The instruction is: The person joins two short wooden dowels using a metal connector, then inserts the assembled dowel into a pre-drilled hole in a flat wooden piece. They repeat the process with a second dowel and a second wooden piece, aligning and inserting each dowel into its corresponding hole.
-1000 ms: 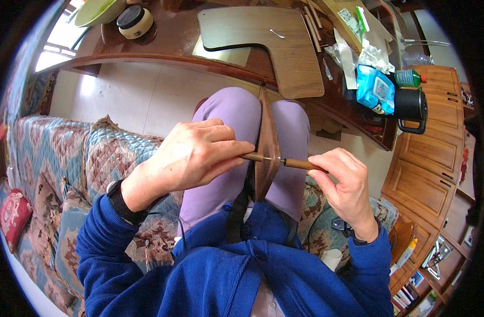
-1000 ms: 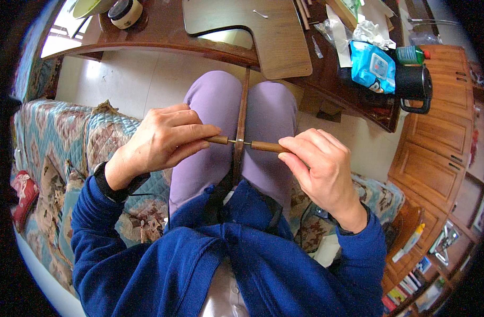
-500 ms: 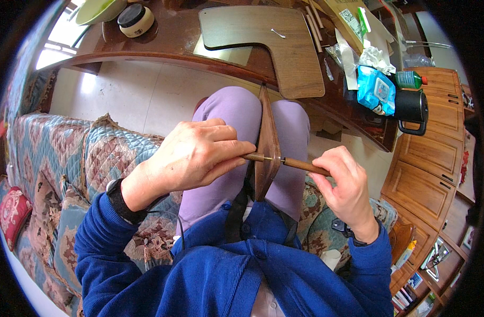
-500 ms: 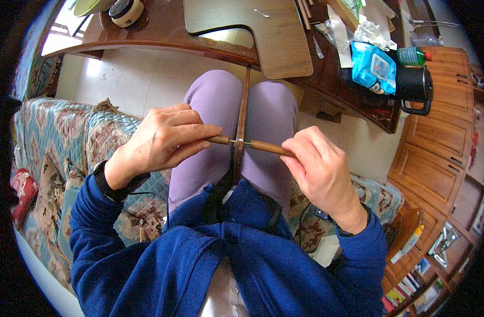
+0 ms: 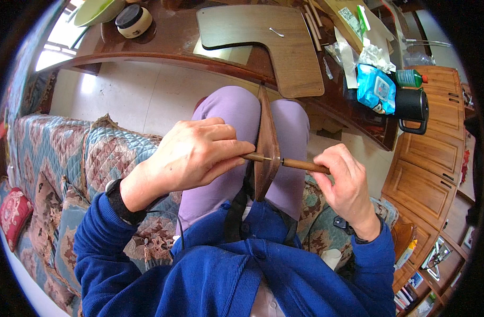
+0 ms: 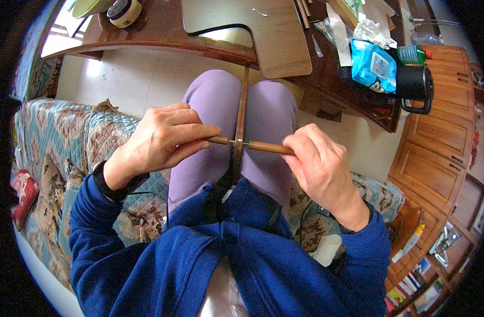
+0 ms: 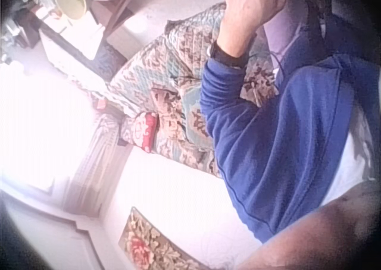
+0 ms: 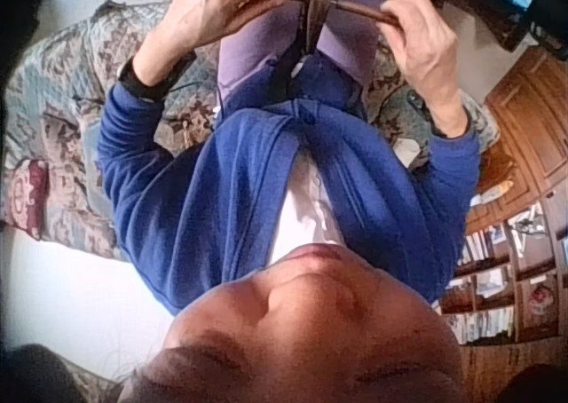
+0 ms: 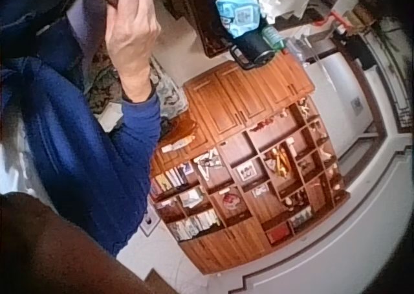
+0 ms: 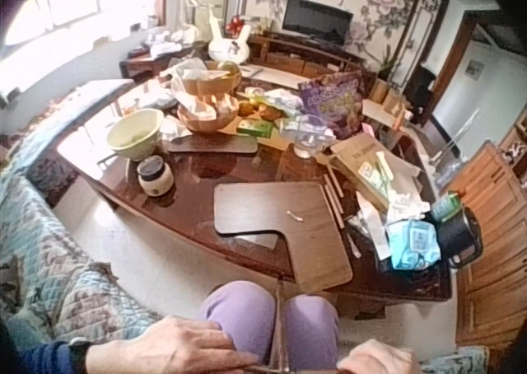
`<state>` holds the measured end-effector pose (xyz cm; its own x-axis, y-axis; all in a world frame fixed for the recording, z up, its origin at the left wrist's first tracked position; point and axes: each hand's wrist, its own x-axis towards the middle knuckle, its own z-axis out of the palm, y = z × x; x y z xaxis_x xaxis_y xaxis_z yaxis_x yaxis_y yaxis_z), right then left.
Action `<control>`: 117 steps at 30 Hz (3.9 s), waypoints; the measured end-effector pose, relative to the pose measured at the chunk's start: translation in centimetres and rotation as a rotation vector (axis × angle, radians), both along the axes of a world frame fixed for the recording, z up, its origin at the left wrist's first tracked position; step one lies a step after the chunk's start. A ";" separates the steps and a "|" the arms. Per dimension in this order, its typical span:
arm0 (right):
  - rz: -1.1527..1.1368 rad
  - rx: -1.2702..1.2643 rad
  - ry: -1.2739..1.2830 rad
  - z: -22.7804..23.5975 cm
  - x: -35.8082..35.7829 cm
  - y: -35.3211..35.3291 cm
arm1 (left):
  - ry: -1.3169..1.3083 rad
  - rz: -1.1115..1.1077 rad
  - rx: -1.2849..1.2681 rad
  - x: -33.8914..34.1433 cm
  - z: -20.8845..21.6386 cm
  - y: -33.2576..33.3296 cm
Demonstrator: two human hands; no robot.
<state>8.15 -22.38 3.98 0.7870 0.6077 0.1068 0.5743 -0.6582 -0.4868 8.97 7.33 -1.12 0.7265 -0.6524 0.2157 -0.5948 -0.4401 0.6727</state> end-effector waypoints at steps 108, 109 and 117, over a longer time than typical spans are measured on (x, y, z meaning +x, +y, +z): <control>-0.594 0.922 0.828 -2.9 -1.3 -3.0 | 0.410 -0.032 -0.092 -0.3 0.5 -0.6; -0.629 1.132 0.951 -3.2 -1.4 -3.4 | 0.406 -0.030 -0.093 -0.3 0.5 -0.6; -0.491 1.607 1.337 -7.0 -2.3 -4.2 | 0.467 -0.040 -0.045 -0.1 1.1 -0.6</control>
<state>5.83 -26.61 -3.05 0.8334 0.3579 -0.4212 -0.5416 0.6806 -0.4933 8.83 6.70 -0.04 0.7272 -0.6792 -0.0992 -0.2401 -0.3871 0.8902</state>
